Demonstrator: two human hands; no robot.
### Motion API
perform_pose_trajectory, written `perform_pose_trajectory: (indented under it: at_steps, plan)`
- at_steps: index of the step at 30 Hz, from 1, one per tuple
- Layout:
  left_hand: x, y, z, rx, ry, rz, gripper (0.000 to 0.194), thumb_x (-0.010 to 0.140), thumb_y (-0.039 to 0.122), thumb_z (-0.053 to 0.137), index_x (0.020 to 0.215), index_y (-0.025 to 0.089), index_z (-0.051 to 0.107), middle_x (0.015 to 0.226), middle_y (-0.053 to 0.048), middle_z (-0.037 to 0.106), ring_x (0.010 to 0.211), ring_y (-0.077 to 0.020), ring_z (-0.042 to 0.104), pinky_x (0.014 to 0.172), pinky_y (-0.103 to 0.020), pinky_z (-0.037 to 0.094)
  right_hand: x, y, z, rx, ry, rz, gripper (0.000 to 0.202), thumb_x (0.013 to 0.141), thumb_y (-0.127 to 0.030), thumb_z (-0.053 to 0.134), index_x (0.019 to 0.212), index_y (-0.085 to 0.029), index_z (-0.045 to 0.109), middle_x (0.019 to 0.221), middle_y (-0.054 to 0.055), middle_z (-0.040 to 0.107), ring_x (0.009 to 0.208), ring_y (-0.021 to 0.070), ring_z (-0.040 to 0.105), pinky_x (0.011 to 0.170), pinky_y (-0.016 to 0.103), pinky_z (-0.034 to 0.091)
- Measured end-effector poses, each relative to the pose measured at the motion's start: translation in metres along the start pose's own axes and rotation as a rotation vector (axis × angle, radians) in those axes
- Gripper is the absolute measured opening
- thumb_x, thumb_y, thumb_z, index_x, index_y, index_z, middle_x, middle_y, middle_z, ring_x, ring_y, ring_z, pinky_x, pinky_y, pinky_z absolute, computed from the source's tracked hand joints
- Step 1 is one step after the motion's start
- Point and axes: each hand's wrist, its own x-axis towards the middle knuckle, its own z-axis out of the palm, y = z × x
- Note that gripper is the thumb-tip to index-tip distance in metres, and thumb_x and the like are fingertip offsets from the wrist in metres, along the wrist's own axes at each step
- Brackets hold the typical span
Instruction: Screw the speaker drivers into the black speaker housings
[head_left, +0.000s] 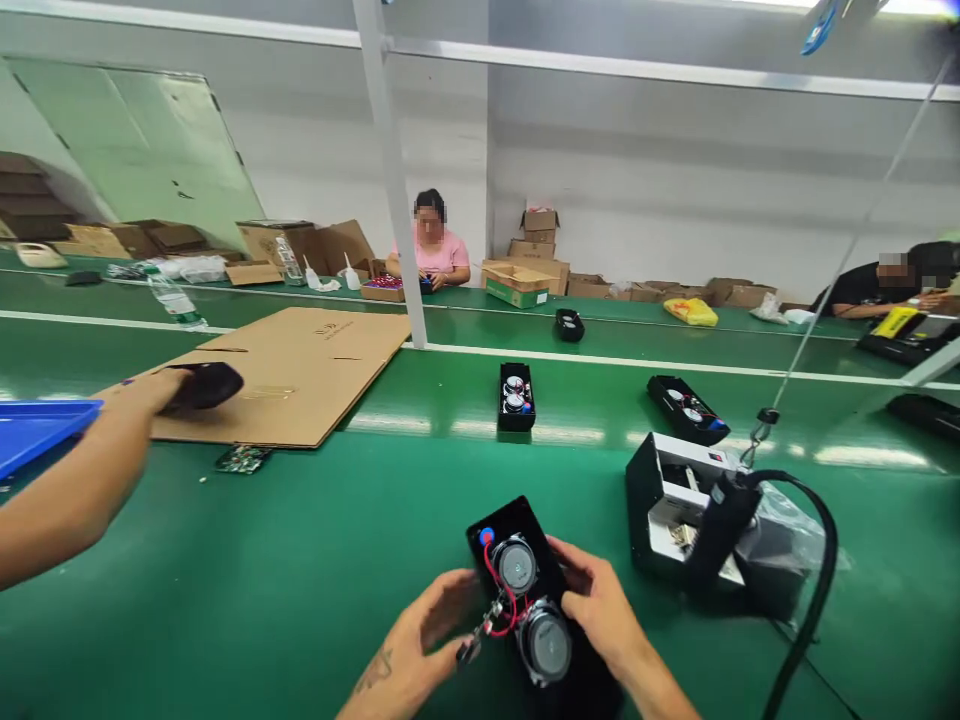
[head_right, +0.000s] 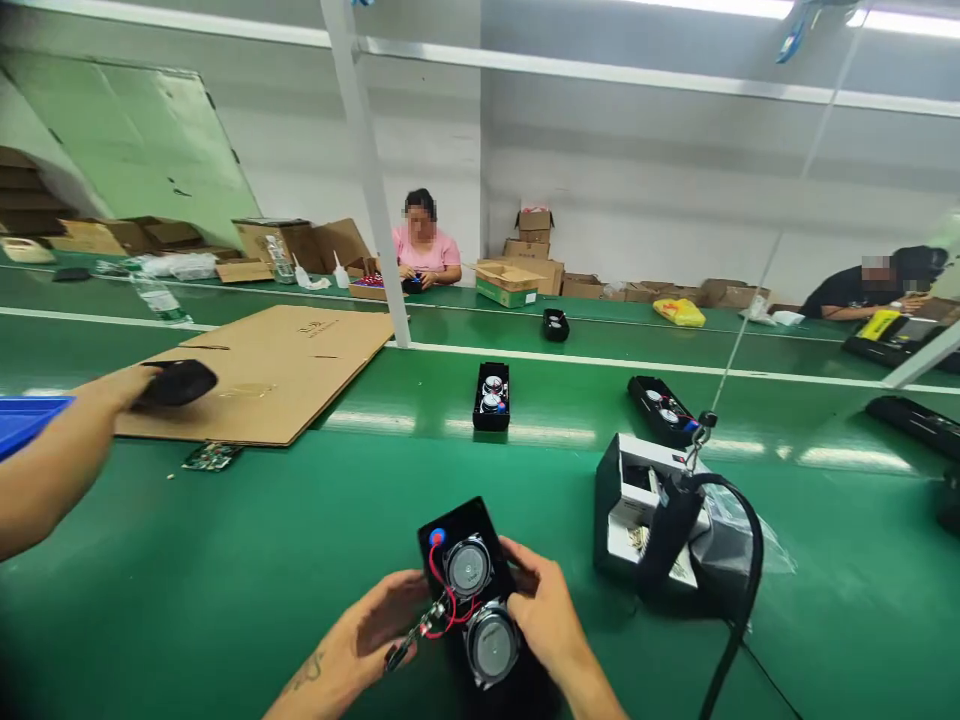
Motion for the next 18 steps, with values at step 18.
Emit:
perform_pose_trajectory:
  at_steps: [18]
  plan:
    - [0.007,0.041,0.018,0.805,-0.222,0.439,0.055,0.079,0.039,0.097,0.129,0.033,0.074,0.173,-0.011,0.043,0.163,-0.0442,0.035,0.124,-0.070,0.044,0.029,-0.078,-0.030,-0.736,-0.289,-0.168,0.048,0.081,-0.010,0.064,0.123,-0.023,0.084,0.129,0.008,0.083,0.124,0.0293,0.076,0.116,0.041,0.055]
